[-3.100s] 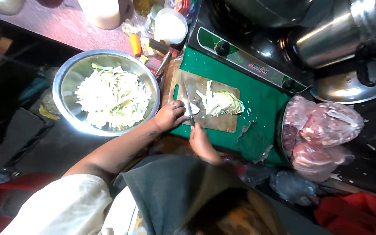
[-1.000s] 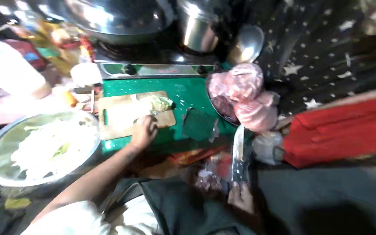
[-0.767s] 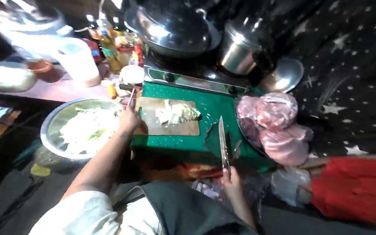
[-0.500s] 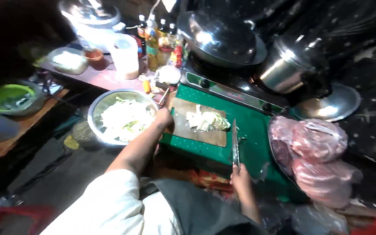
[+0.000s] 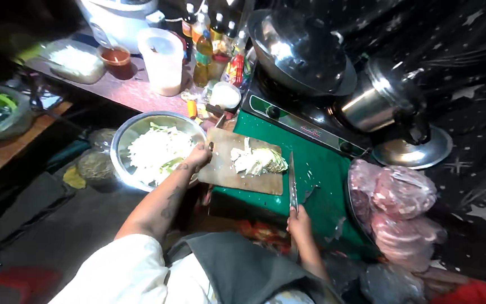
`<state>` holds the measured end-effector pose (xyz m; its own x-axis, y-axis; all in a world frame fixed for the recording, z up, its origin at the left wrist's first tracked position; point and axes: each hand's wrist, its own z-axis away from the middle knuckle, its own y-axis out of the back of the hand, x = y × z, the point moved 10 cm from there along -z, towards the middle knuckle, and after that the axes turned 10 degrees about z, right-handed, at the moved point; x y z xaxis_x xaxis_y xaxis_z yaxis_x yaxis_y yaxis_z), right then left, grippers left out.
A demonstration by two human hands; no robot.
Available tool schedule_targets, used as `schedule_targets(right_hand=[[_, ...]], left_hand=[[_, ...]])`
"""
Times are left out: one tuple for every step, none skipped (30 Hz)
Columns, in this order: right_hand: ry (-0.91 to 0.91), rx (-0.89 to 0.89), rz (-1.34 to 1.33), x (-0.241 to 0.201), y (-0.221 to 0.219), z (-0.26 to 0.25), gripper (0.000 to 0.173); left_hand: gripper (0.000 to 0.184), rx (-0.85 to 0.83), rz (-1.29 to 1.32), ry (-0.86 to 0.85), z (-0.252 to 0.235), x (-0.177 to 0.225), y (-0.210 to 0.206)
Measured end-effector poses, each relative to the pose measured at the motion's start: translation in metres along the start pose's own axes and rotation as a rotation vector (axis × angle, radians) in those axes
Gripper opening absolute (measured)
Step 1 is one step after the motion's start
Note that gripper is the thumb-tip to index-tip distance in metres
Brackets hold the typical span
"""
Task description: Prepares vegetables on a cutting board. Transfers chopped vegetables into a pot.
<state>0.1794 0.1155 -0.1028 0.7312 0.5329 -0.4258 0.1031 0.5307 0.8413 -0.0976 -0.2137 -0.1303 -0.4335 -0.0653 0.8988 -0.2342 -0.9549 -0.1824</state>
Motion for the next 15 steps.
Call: schedule_targets(right_hand=[[0.021,-0.006,0.026,-0.01,-0.003,-0.001,0.034],[0.049,-0.013,0.053,-0.022,-0.006,-0.001,0.034],[0.081,-0.015,0.087,-0.034,-0.008,0.0,0.034],[0.117,-0.018,0.122,-0.048,-0.011,0.001,0.033],[0.153,-0.026,0.146,-0.061,-0.013,0.003,0.033],[0.193,-0.037,0.162,-0.077,-0.017,0.005,0.032],[0.239,-0.054,0.173,-0.094,-0.021,0.008,0.033],[0.283,-0.081,0.186,-0.111,-0.028,0.011,0.034],[0.33,-0.112,0.198,-0.13,-0.035,0.015,0.034],[0.384,-0.141,0.202,-0.15,-0.045,0.018,0.034],[0.438,-0.182,0.198,-0.169,-0.056,0.021,0.035],[0.481,-0.231,0.195,-0.188,-0.067,0.025,0.036],[0.52,-0.28,0.197,-0.206,-0.08,0.029,0.037],[0.552,-0.329,0.196,-0.224,-0.094,0.033,0.037],[0.578,-0.381,0.194,-0.24,-0.107,0.037,0.038]], left_hand=[[0.035,0.003,0.035,0.005,0.003,-0.002,0.009],[0.036,0.013,0.066,0.009,0.007,-0.004,0.019],[0.032,0.031,0.077,0.008,0.011,-0.005,0.031],[0.029,0.052,0.078,0.005,0.015,-0.007,0.046],[0.032,0.072,0.08,0.004,0.021,-0.007,0.061],[0.035,0.09,0.079,0.004,0.031,-0.004,0.076],[0.036,0.11,0.078,-0.003,0.044,0.001,0.092],[0.036,0.143,0.08,-0.02,0.058,0.006,0.109],[0.029,0.189,0.077,-0.044,0.074,0.013,0.128],[0.024,0.251,0.081,-0.067,0.09,0.021,0.148],[0.025,0.314,0.084,-0.086,0.108,0.029,0.168],[0.029,0.365,0.085,-0.097,0.127,0.04,0.184],[0.035,0.425,0.099,-0.107,0.145,0.049,0.2],[0.041,0.486,0.112,-0.118,0.163,0.059,0.216],[0.041,0.547,0.108,-0.128,0.178,0.069,0.229]])
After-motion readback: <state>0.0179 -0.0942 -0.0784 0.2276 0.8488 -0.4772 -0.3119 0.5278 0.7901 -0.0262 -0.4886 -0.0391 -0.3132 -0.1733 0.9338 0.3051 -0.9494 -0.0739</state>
